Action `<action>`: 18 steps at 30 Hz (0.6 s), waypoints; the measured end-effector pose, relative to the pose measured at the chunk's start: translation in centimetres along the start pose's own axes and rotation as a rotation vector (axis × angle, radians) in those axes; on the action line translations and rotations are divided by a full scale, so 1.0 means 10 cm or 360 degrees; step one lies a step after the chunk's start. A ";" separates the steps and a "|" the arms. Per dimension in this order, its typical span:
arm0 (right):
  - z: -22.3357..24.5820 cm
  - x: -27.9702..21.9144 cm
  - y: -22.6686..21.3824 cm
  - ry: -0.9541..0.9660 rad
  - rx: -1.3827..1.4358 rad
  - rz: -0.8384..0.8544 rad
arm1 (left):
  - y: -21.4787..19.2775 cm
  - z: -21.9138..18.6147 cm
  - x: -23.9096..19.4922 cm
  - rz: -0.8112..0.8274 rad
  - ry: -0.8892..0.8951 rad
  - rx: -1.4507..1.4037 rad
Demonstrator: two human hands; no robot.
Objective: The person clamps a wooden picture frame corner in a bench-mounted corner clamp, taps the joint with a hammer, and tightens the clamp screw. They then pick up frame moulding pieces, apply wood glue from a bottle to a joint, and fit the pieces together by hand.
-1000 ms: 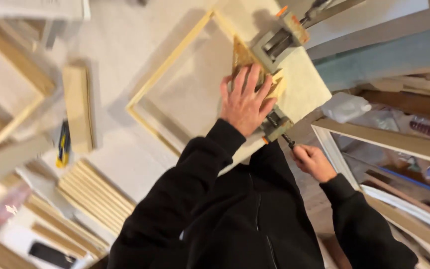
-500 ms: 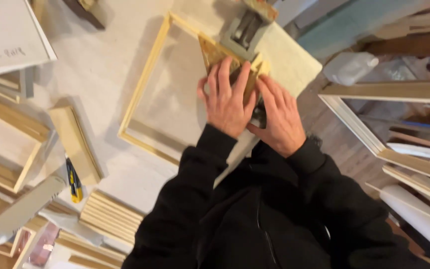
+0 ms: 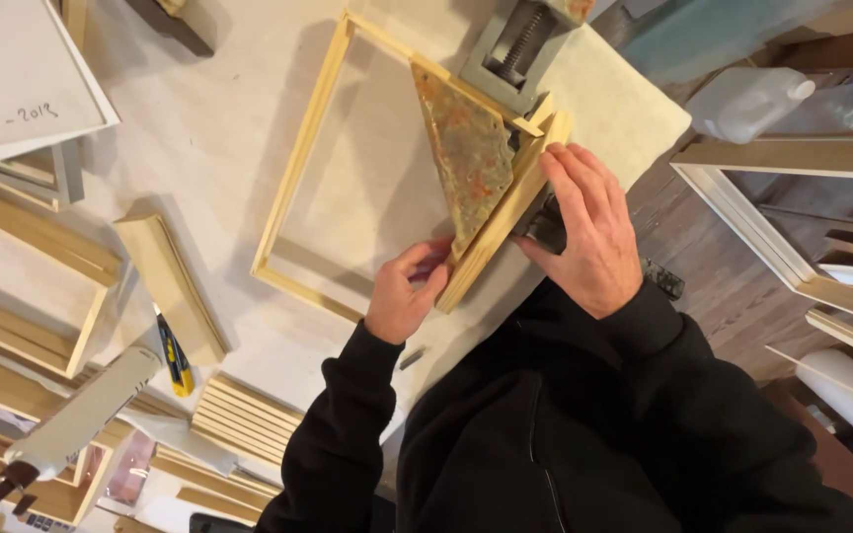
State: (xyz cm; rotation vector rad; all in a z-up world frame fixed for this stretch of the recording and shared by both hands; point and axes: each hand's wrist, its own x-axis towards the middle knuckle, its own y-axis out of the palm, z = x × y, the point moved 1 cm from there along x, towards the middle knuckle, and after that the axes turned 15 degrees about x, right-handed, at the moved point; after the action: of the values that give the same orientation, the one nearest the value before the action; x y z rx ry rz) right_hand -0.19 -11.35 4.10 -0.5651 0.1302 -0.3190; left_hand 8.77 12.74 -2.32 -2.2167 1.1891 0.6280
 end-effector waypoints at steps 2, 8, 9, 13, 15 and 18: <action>-0.02 -0.03 0.01 0.0017 0.0054 -0.0019 | 0.00 0.01 -0.02 0.0020 0.0000 -0.0109; -0.06 -0.05 0.02 -0.0047 0.0072 -0.0023 | 0.01 0.11 0.00 0.0047 -0.0067 -0.0159; -0.04 -0.05 0.00 -0.0034 0.0075 -0.0024 | 0.01 0.04 0.00 0.0057 -0.0075 -0.0156; -0.02 -0.04 0.01 -0.0027 0.0085 0.0000 | -0.04 -0.06 -0.01 0.0028 -0.0086 -0.0057; -0.02 -0.05 0.00 -0.0041 0.0110 -0.0009 | -0.02 -0.04 -0.01 0.0044 -0.0115 -0.0086; -0.02 -0.05 -0.02 -0.0035 0.0097 -0.0010 | -0.03 -0.04 -0.02 0.0052 -0.0079 -0.0120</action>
State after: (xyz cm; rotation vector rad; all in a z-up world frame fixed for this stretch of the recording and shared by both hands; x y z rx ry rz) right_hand -0.73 -11.42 4.05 -0.5088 0.0973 -0.3219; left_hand 8.97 12.69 -1.84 -2.2344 1.1966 0.7484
